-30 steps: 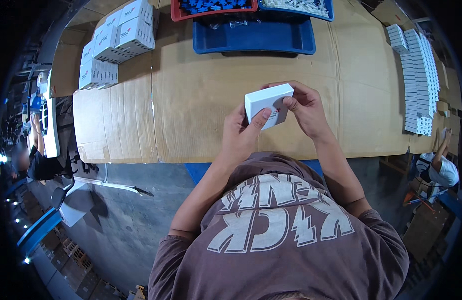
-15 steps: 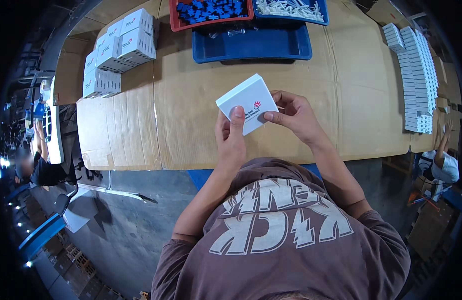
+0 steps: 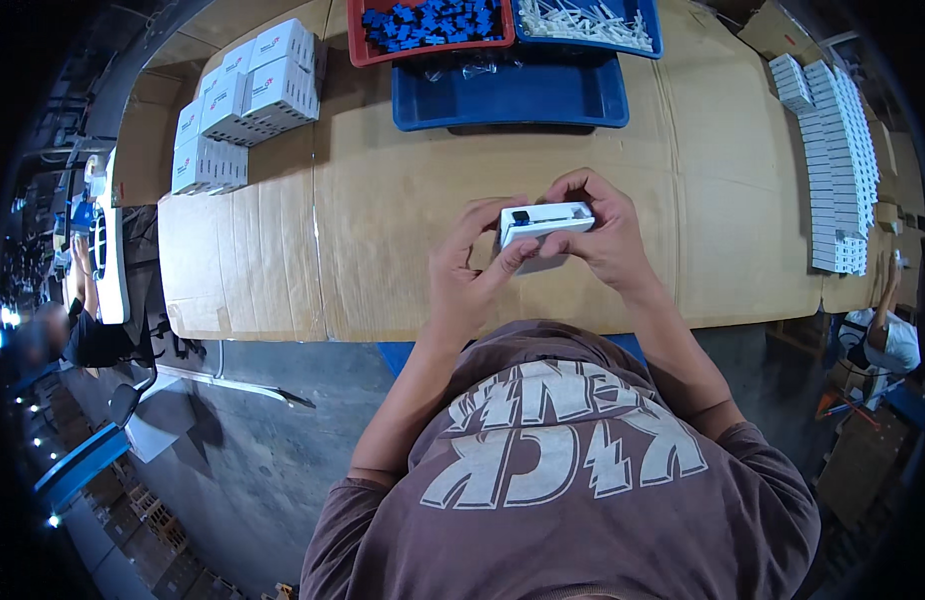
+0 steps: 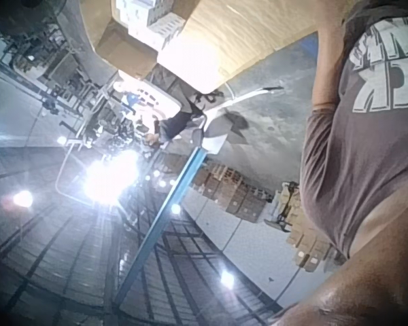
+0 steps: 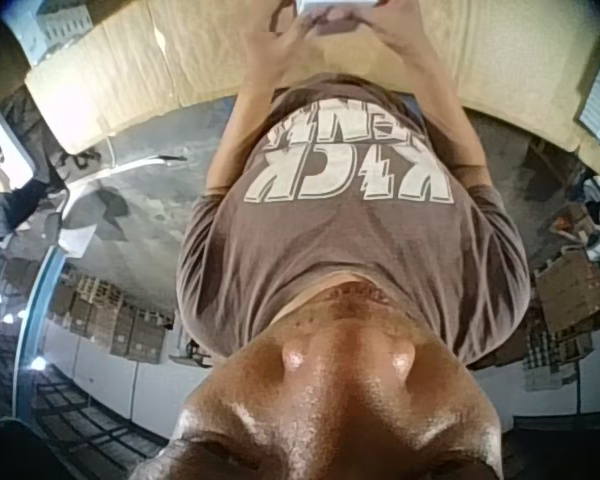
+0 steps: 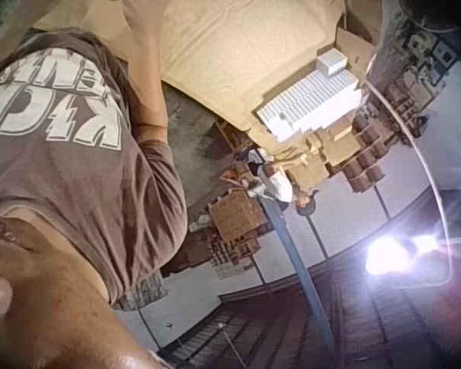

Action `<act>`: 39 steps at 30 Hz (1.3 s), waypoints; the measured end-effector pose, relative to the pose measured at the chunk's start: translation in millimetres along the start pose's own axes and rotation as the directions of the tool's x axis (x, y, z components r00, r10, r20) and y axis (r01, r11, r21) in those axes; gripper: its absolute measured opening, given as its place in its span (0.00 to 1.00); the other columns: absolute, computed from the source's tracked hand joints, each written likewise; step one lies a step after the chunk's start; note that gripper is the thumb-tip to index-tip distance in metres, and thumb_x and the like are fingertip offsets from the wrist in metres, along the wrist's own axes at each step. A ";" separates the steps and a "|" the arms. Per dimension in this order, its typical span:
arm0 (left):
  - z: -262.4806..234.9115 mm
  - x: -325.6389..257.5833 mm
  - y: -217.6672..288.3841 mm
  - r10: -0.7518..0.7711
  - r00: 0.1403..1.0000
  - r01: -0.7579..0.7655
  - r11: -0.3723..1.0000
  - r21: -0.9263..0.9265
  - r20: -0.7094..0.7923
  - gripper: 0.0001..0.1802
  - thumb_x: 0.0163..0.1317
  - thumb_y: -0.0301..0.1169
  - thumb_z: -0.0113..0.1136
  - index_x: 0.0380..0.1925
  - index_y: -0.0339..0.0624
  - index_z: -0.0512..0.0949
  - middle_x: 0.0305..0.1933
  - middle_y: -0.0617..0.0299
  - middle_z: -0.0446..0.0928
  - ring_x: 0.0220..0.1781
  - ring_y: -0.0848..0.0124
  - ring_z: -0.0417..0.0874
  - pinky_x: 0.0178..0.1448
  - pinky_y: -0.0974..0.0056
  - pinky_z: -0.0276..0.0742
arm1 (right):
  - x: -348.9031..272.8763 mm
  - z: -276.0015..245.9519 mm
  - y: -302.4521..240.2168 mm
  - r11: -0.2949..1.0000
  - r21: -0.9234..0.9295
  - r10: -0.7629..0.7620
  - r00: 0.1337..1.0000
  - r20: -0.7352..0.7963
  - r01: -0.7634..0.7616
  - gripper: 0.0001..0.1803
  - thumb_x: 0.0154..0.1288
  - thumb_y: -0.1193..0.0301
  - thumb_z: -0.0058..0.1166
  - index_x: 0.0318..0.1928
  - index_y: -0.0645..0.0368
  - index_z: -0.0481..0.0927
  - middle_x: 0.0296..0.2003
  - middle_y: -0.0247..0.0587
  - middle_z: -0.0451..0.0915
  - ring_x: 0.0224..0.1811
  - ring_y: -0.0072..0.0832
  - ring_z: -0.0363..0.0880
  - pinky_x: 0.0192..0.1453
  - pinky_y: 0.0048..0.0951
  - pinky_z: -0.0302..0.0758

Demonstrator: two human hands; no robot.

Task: Packaging small blue and white plastic components into bags and then into white boxes.

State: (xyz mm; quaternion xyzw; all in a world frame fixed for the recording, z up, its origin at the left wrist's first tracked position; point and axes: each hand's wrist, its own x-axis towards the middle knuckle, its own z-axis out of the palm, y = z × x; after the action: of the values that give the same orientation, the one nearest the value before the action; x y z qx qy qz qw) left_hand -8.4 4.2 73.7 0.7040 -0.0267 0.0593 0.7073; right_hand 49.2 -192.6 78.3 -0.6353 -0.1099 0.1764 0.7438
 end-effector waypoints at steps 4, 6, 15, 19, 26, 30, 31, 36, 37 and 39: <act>5.0 -5.6 9.0 -0.008 0.997 -0.003 0.989 -0.146 -0.071 0.25 0.66 0.29 0.72 0.61 0.33 0.78 0.57 0.55 0.83 0.56 0.68 0.83 0.62 0.64 0.77 | -3.2 3.9 -2.3 0.966 0.251 0.058 0.998 0.029 -0.063 0.23 0.59 0.75 0.76 0.54 0.63 0.81 0.49 0.39 0.86 0.50 0.24 0.84 0.54 0.27 0.82; 4.8 -5.6 12.7 -0.092 0.988 0.054 0.960 -0.274 -0.126 0.25 0.66 0.28 0.72 0.61 0.33 0.78 0.58 0.54 0.83 0.57 0.68 0.83 0.63 0.64 0.78 | -2.9 2.8 -10.3 0.969 0.244 0.025 0.998 0.055 -0.037 0.23 0.62 0.75 0.73 0.57 0.64 0.82 0.51 0.40 0.86 0.54 0.25 0.84 0.56 0.29 0.82; -0.5 -4.5 16.9 -0.029 0.999 0.020 0.974 -0.226 -0.038 0.22 0.63 0.22 0.73 0.56 0.32 0.80 0.54 0.51 0.86 0.59 0.64 0.86 0.66 0.61 0.79 | -6.9 -5.9 -19.3 0.995 0.001 -0.101 0.986 0.134 0.102 0.25 0.58 0.77 0.75 0.56 0.65 0.84 0.53 0.45 0.85 0.56 0.31 0.83 0.56 0.31 0.83; -1.0 -5.0 16.3 -0.002 0.999 -0.008 0.973 -0.232 -0.045 0.21 0.62 0.22 0.74 0.55 0.32 0.81 0.53 0.51 0.87 0.59 0.64 0.86 0.67 0.61 0.79 | -6.8 -3.6 -17.2 0.981 -0.021 -0.188 0.973 0.133 0.192 0.24 0.57 0.80 0.74 0.56 0.65 0.85 0.51 0.43 0.87 0.54 0.30 0.84 0.60 0.32 0.82; -2.6 -5.5 18.7 0.051 0.998 -0.056 0.985 -0.165 -0.034 0.22 0.62 0.24 0.75 0.55 0.32 0.80 0.53 0.50 0.86 0.59 0.63 0.87 0.67 0.61 0.79 | -7.0 -3.2 -13.4 0.957 -0.075 -0.269 0.954 0.134 0.281 0.22 0.58 0.78 0.74 0.54 0.65 0.85 0.49 0.45 0.87 0.51 0.31 0.85 0.55 0.31 0.82; -1.1 -6.6 21.2 0.029 0.999 -0.034 0.986 -0.161 -0.032 0.23 0.62 0.25 0.75 0.55 0.33 0.79 0.53 0.50 0.86 0.59 0.63 0.86 0.67 0.61 0.79 | -7.3 -2.6 -12.3 0.943 -0.075 -0.314 0.941 0.128 0.325 0.20 0.59 0.79 0.74 0.53 0.65 0.86 0.48 0.45 0.88 0.51 0.31 0.86 0.55 0.31 0.82; -1.1 -6.8 21.3 0.025 0.999 -0.030 0.987 -0.159 -0.029 0.23 0.62 0.25 0.75 0.55 0.33 0.79 0.54 0.50 0.86 0.60 0.62 0.86 0.67 0.60 0.79 | -8.3 -2.6 -12.4 0.945 -0.093 -0.301 0.946 0.125 0.313 0.21 0.58 0.76 0.74 0.53 0.66 0.85 0.48 0.47 0.87 0.52 0.34 0.85 0.55 0.33 0.81; -0.3 -7.9 17.8 0.019 0.999 -0.025 0.986 -0.164 -0.036 0.23 0.61 0.26 0.75 0.55 0.33 0.79 0.54 0.50 0.86 0.60 0.62 0.86 0.66 0.60 0.79 | -8.2 -2.1 -11.9 0.938 -0.121 -0.310 0.943 0.123 0.324 0.21 0.58 0.75 0.75 0.52 0.68 0.85 0.47 0.49 0.87 0.52 0.38 0.85 0.54 0.34 0.81; -0.6 -7.4 16.0 0.031 0.999 -0.037 0.985 -0.171 -0.034 0.25 0.61 0.26 0.76 0.56 0.33 0.79 0.54 0.50 0.86 0.60 0.63 0.86 0.66 0.61 0.79 | -8.8 -1.4 -13.8 0.948 -0.100 -0.289 0.950 0.118 0.301 0.21 0.58 0.75 0.74 0.52 0.68 0.85 0.47 0.49 0.87 0.52 0.37 0.85 0.53 0.33 0.81; 0.2 -6.9 18.0 0.044 0.999 -0.049 0.983 -0.176 -0.032 0.26 0.61 0.25 0.76 0.58 0.33 0.79 0.54 0.50 0.86 0.60 0.63 0.86 0.66 0.61 0.79 | -8.7 -0.4 -14.1 0.957 -0.078 -0.269 0.956 0.114 0.279 0.21 0.58 0.76 0.74 0.52 0.69 0.85 0.47 0.49 0.87 0.52 0.37 0.85 0.52 0.33 0.82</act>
State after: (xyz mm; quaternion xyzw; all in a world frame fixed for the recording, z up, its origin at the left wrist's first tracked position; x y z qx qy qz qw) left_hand -17.4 3.8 90.8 0.6366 -0.0381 0.0830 0.7658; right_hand 43.2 -198.3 92.6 -0.6380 -0.2429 0.0986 0.7240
